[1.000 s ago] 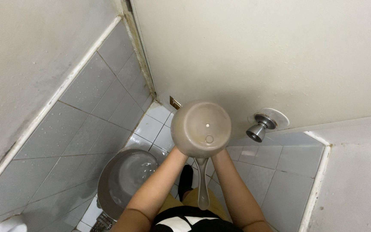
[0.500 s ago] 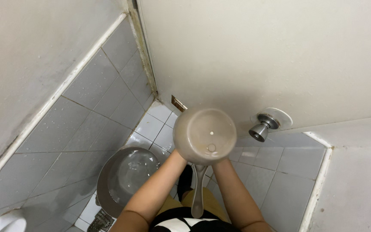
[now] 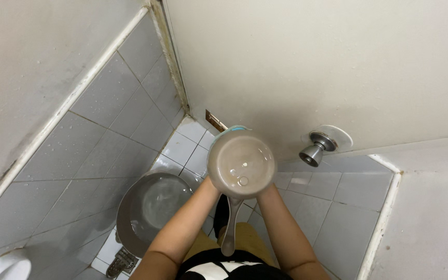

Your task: The person scrubs a white wall and door frame in a tiled room using a blue scrubbing brush. They repeatedly dip the brush into a metal basin filled with water and pour water from a plastic jug onto the wall to aid cleaning. The person scrubs the wall around a door handle and along the corner where the wall meets the tiled section.

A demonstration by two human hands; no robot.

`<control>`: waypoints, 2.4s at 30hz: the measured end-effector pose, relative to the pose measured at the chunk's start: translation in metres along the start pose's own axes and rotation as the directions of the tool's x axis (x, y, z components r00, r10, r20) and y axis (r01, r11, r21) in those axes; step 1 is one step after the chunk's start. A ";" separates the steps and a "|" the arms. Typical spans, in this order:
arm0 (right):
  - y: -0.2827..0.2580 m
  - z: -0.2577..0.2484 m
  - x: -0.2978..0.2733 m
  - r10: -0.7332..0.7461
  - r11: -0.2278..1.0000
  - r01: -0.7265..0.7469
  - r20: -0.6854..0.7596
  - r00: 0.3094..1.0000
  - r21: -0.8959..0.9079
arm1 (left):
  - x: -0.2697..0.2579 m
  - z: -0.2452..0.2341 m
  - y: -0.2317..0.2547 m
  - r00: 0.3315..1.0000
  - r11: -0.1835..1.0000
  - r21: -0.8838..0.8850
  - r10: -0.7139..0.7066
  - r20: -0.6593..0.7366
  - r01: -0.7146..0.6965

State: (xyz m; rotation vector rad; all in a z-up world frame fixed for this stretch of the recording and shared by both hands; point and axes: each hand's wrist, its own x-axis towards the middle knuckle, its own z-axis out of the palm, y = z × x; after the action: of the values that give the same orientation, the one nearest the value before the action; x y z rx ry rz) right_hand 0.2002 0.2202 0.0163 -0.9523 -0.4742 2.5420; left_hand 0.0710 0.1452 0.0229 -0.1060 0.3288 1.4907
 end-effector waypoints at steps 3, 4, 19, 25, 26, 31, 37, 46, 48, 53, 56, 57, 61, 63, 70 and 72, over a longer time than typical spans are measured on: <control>0.002 0.009 0.007 0.012 1.000 -0.012 0.010 1.000 -0.004 | -0.003 -0.004 0.007 1.000 1.000 0.010 0.003 -0.003 -0.003; 0.003 0.010 0.008 0.011 1.000 -0.011 0.009 1.000 -0.008 | -0.005 -0.005 0.009 1.000 1.000 0.011 0.007 -0.004 -0.007; 0.004 0.031 0.026 0.028 0.999 -0.027 0.026 0.999 -0.033 | -0.004 -0.002 0.020 0.999 0.999 0.005 0.044 0.016 -0.044; -0.003 0.029 0.029 -0.017 1.000 0.017 0.007 1.000 -0.012 | 0.001 -0.003 0.009 1.000 1.000 -0.010 0.017 0.005 -0.016; -0.005 0.028 0.031 -0.021 1.000 0.021 0.007 1.000 -0.008 | 0.003 -0.003 0.007 1.000 1.000 -0.011 0.012 0.009 -0.012; -0.013 0.016 0.027 -0.028 1.000 0.028 -0.003 1.000 0.005 | 0.019 0.004 -0.011 0.999 0.999 -0.022 -0.033 0.037 0.034; -0.017 -0.006 0.017 -0.053 0.998 0.054 -0.027 0.998 0.040 | 0.033 0.010 -0.026 0.992 0.995 0.002 -0.104 0.065 0.104; -0.027 -0.038 -0.003 -0.122 0.989 0.128 -0.085 0.989 0.075 | 0.045 0.005 -0.037 0.983 0.985 0.016 -0.171 0.066 0.170; -0.029 -0.041 -0.005 -0.126 0.988 0.133 -0.089 0.988 0.077 | 0.046 0.005 -0.038 0.983 0.985 0.022 -0.172 0.069 0.171; -0.032 -0.041 -0.004 -0.132 0.987 0.140 -0.095 0.987 0.080 | 0.051 0.003 -0.031 0.984 0.986 0.026 -0.165 0.066 0.164; -0.030 -0.037 -0.001 -0.129 0.988 0.136 -0.098 0.987 0.076 | 0.049 0.001 -0.028 0.984 0.986 0.027 -0.169 0.064 0.167; -0.029 -0.036 0.002 -0.125 0.988 0.132 -0.096 0.988 0.076 | 0.047 -0.001 -0.026 0.984 0.986 0.026 -0.167 0.062 0.165; -0.024 -0.034 0.005 -0.105 0.992 0.112 -0.094 0.990 0.064 | 0.044 -0.002 -0.025 0.986 0.987 0.013 -0.160 0.055 0.159; -0.020 -0.036 0.002 -0.092 0.993 0.098 -0.091 0.992 0.061 | 0.040 -0.003 -0.028 0.986 0.988 0.006 -0.158 0.054 0.157; 0.002 -0.039 -0.006 -0.030 0.998 0.035 -0.084 0.996 0.057 | 0.027 -0.003 -0.033 0.988 0.989 -0.012 -0.148 0.052 0.149; 0.005 -0.037 -0.007 -0.014 0.998 0.018 -0.073 0.997 0.054 | 0.025 -0.003 -0.035 0.987 0.988 -0.021 -0.148 0.059 0.150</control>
State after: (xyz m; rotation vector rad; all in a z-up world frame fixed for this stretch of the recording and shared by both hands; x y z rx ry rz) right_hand 0.2290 0.2190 -0.0090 -1.0125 -0.3883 2.4834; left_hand 0.1063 0.1653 0.0084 -0.1059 0.2503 1.3471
